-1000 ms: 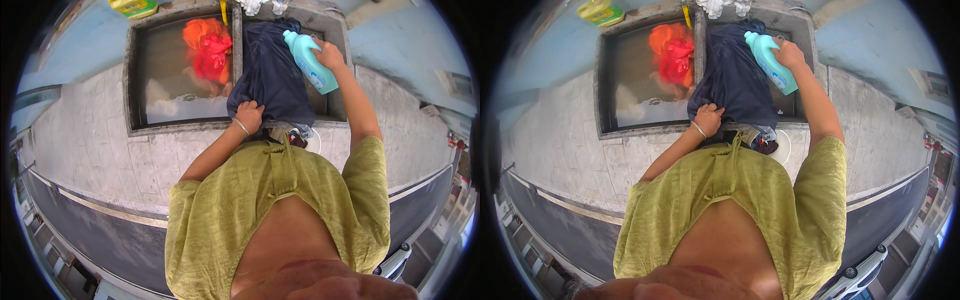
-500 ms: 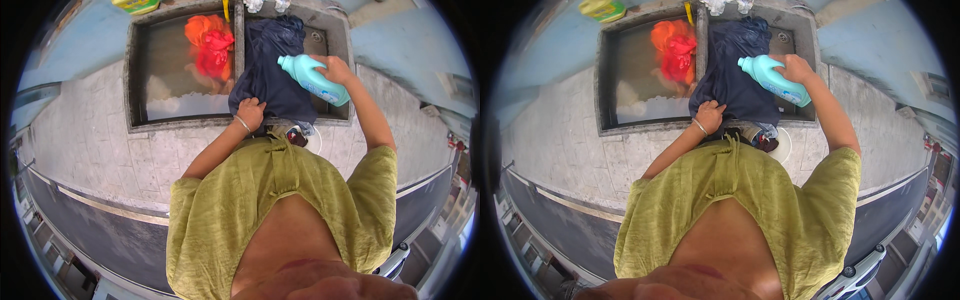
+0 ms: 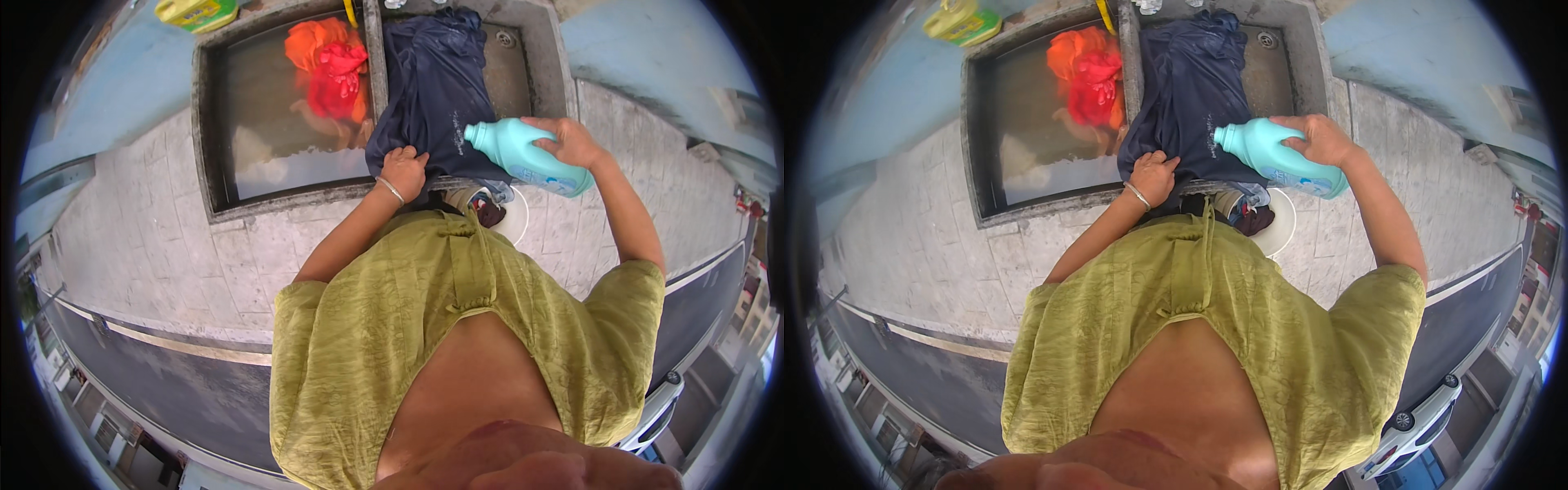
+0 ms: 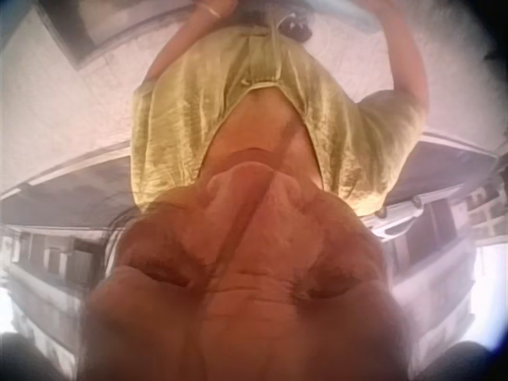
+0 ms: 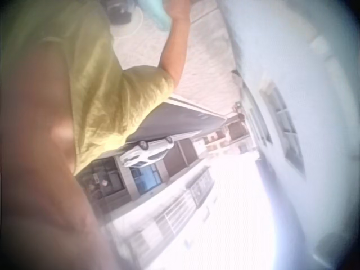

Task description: The person washes a dark garment by hand in an outdoor concrete washbasin. They apply liquid detergent directly to the fabric, scrub it against the washboard, and repeatedly rinse it in the water.

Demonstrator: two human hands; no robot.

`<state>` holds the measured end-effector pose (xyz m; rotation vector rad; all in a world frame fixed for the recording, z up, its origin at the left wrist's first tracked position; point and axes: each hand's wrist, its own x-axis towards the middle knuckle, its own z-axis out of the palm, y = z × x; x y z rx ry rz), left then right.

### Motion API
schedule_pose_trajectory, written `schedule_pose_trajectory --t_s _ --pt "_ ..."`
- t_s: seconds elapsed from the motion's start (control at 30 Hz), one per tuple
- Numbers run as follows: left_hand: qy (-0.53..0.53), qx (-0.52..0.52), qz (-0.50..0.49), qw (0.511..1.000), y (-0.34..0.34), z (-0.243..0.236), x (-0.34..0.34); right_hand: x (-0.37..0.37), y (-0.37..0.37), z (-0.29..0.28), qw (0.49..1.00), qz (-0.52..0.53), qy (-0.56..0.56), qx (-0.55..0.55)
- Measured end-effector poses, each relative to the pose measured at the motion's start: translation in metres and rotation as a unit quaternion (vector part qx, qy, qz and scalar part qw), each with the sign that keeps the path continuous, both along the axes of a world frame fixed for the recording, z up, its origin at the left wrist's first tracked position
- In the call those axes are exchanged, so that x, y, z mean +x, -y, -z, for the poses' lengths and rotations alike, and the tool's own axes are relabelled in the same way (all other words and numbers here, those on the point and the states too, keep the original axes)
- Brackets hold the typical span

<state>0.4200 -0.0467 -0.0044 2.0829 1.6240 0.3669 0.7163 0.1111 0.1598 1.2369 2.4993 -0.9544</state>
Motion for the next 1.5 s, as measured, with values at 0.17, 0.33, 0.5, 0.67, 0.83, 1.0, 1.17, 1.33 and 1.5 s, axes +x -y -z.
schedule_pose_trajectory --t_s 0.17,0.33,0.5,0.67,0.83,1.0,1.17,1.33,1.5 --pt "0.009 0.010 0.001 1.000 0.000 0.003 -0.001 -0.018 -0.019 0.031 0.991 0.061 0.042 0.111" --pt "0.016 0.027 -0.003 0.999 0.004 0.004 0.001 -0.045 -0.040 0.049 0.978 0.084 0.108 0.157" --pt "0.033 0.027 -0.013 0.999 0.002 0.003 0.000 -0.037 -0.058 0.075 0.976 0.136 0.044 0.165" --pt "0.110 0.020 -0.019 0.994 -0.014 -0.004 0.004 -0.023 -0.066 0.082 0.968 0.202 -0.037 0.146" --pt "0.233 0.035 -0.005 0.972 -0.040 -0.016 0.041 -0.005 -0.070 0.096 0.961 0.201 -0.126 0.140" --pt "0.245 -0.002 0.073 0.967 -0.047 -0.002 0.076 -0.017 -0.064 0.079 0.965 0.177 -0.143 0.131" --pt "0.270 -0.008 0.131 0.954 -0.054 0.010 0.096 -0.025 -0.064 0.073 0.970 0.161 -0.141 0.116" --pt "0.346 -0.090 0.172 0.918 -0.058 0.004 0.109 -0.051 -0.066 0.060 0.965 0.087 -0.200 0.149" --pt "0.150 0.038 -0.033 0.987 -0.047 -0.036 0.054 -0.054 -0.071 0.053 0.981 0.041 -0.059 0.183"
